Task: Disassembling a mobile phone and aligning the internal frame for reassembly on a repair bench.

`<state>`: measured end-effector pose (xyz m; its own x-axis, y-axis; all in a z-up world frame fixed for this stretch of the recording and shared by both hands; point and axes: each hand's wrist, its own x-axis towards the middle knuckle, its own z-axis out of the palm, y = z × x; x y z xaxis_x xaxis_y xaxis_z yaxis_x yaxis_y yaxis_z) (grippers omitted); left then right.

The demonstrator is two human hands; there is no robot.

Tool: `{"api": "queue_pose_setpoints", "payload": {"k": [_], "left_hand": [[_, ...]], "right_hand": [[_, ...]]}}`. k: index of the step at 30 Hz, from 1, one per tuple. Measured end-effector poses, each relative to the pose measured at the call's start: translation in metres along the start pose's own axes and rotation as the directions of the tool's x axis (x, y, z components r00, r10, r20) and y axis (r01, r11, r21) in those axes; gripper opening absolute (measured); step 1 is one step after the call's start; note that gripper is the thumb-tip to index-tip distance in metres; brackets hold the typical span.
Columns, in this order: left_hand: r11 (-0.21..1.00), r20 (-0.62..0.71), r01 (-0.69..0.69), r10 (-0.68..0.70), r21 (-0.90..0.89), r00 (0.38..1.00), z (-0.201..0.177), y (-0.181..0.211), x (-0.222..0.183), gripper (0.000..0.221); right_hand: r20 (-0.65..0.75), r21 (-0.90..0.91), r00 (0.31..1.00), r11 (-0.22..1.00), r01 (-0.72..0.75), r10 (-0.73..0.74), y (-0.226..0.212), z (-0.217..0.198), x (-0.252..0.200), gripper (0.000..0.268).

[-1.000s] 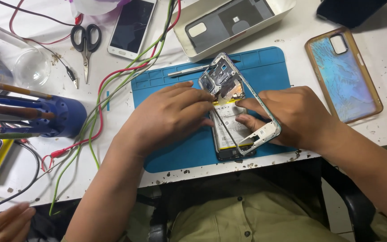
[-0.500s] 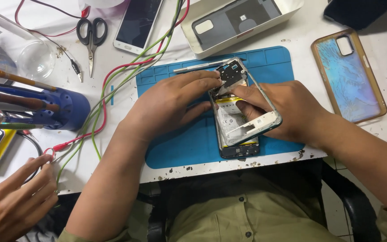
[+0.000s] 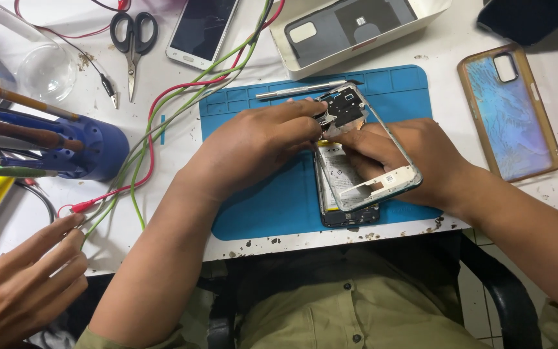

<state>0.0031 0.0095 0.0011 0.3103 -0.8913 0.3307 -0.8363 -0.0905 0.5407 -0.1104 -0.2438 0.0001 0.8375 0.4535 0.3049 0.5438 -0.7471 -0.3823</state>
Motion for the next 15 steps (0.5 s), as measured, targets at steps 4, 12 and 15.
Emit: {"api": "queue_pose_setpoints", "payload": {"k": [4, 12, 15], "left_hand": [[0.996, -0.008, 0.025, -0.025, -0.082, 1.0, -0.001, 0.003, 0.002, 0.013], [0.996, -0.1, 0.035, -0.043, -0.076, 0.994, -0.005, 0.01, 0.01, 0.017], [0.99, -0.148, 0.026, -0.046, -0.136, 0.988, -0.006, 0.011, 0.012, 0.019]], "right_hand": [[-0.044, -0.189, 0.996, 0.98, 0.065, -0.075, 0.005, 0.003, 0.001, 0.033], [-0.062, -0.14, 0.986, 0.979, 0.148, -0.158, 0.021, -0.007, 0.0, 0.035], [-0.062, -0.084, 0.986, 0.985, 0.151, -0.157, 0.02, -0.011, 0.005, 0.043]]}}
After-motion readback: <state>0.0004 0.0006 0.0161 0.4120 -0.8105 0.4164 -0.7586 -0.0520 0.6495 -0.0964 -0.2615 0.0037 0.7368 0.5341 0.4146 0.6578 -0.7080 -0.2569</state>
